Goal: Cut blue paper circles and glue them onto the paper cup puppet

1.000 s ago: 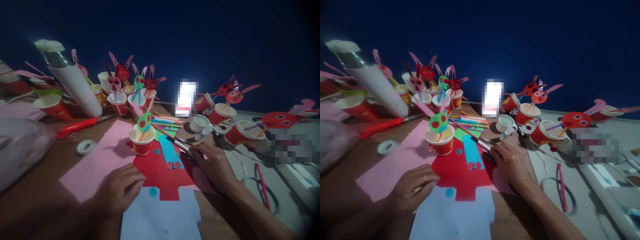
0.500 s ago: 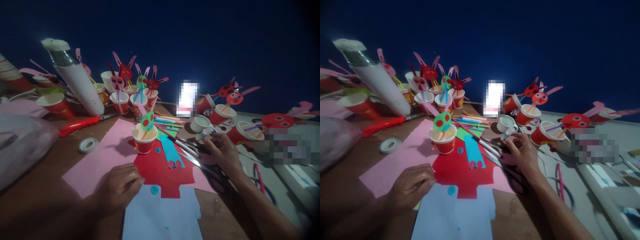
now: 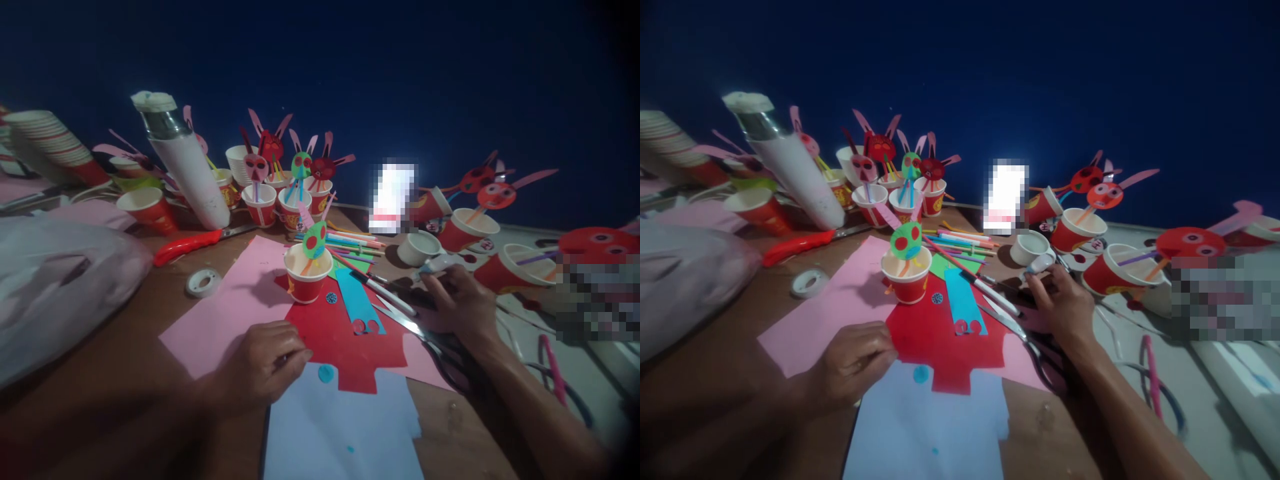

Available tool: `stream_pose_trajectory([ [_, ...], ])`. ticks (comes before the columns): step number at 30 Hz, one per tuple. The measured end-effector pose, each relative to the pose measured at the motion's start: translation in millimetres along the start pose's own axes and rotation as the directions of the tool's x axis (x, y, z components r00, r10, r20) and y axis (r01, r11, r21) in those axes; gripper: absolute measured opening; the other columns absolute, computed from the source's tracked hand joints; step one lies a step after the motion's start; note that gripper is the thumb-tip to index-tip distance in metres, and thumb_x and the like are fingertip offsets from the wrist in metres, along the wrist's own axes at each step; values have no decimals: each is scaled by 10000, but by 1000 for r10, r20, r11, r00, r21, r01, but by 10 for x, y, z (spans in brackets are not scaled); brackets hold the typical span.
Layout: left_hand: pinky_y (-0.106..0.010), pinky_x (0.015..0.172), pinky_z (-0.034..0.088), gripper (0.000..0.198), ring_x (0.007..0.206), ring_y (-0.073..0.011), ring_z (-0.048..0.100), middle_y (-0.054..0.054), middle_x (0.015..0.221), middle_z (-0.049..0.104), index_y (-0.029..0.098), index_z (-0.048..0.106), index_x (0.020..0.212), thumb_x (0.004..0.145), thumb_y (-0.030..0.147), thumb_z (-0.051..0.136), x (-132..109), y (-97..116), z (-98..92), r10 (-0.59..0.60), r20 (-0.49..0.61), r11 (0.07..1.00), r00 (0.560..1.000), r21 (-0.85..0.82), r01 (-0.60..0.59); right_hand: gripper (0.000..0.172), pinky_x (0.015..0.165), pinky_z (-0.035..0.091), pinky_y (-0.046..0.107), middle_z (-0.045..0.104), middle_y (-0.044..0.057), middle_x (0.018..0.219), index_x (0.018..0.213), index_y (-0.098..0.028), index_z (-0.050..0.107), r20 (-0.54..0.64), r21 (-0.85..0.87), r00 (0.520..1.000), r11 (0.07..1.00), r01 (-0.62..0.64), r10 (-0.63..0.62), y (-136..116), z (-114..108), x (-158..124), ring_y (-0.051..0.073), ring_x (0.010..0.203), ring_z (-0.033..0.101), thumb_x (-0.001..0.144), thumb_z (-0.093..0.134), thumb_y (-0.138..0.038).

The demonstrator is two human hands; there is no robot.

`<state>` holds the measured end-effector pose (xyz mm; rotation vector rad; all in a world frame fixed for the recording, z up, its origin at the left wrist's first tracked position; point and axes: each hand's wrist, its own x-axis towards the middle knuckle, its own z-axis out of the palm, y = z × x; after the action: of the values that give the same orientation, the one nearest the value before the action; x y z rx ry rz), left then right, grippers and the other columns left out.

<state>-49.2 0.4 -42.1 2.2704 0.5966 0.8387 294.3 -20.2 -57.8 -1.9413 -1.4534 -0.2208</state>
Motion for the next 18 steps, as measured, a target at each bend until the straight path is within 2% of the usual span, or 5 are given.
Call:
stream_pose_trajectory([
  [5,-231,580,379,77,618,-101,466,-8,655,523,149,564,774,830,135,512,0,16,-16,-43,-5,999,999,-11,43,292,675,446,316,650,102,950,1004,-188,566,46,7,976,977,212,-212,-405,-212,-152,230,808,617,805,537,-399],
  [9,-213,608,432,288,693,-101,515,-18,809,560,196,545,1093,810,208,594,-49,-1,10,-167,-2,981,986,-99,166,190,678,458,295,645,71,901,1032,-197,506,291,280,779,828,487,-556,-853,-274,-379,193,781,604,849,487,-243],
  [11,-214,635,455,449,718,-102,531,-18,865,569,226,481,1205,785,248,640,-72,-6,21,-224,13,964,974,-144,224,240,679,455,319,633,68,924,1094,-200,495,401,374,652,765,525,-643,-1011,-248,-483,199,784,587,856,468,-220],
  [13,-213,638,457,506,716,-102,535,-14,865,572,229,466,1227,764,266,667,-68,2,18,-211,34,965,977,-155,213,216,620,432,326,616,58,845,1074,-200,511,436,410,597,739,535,-674,-1095,-210,-563,202,715,559,866,465,-231],
  [18,-220,632,445,299,715,-118,539,-32,808,593,163,585,1027,759,265,671,26,63,-26,-57,75,995,996,-83,64,235,627,415,328,618,62,839,1083,-181,523,406,439,599,722,534,-690,-1092,-152,-659,198,711,544,876,495,-290],
])
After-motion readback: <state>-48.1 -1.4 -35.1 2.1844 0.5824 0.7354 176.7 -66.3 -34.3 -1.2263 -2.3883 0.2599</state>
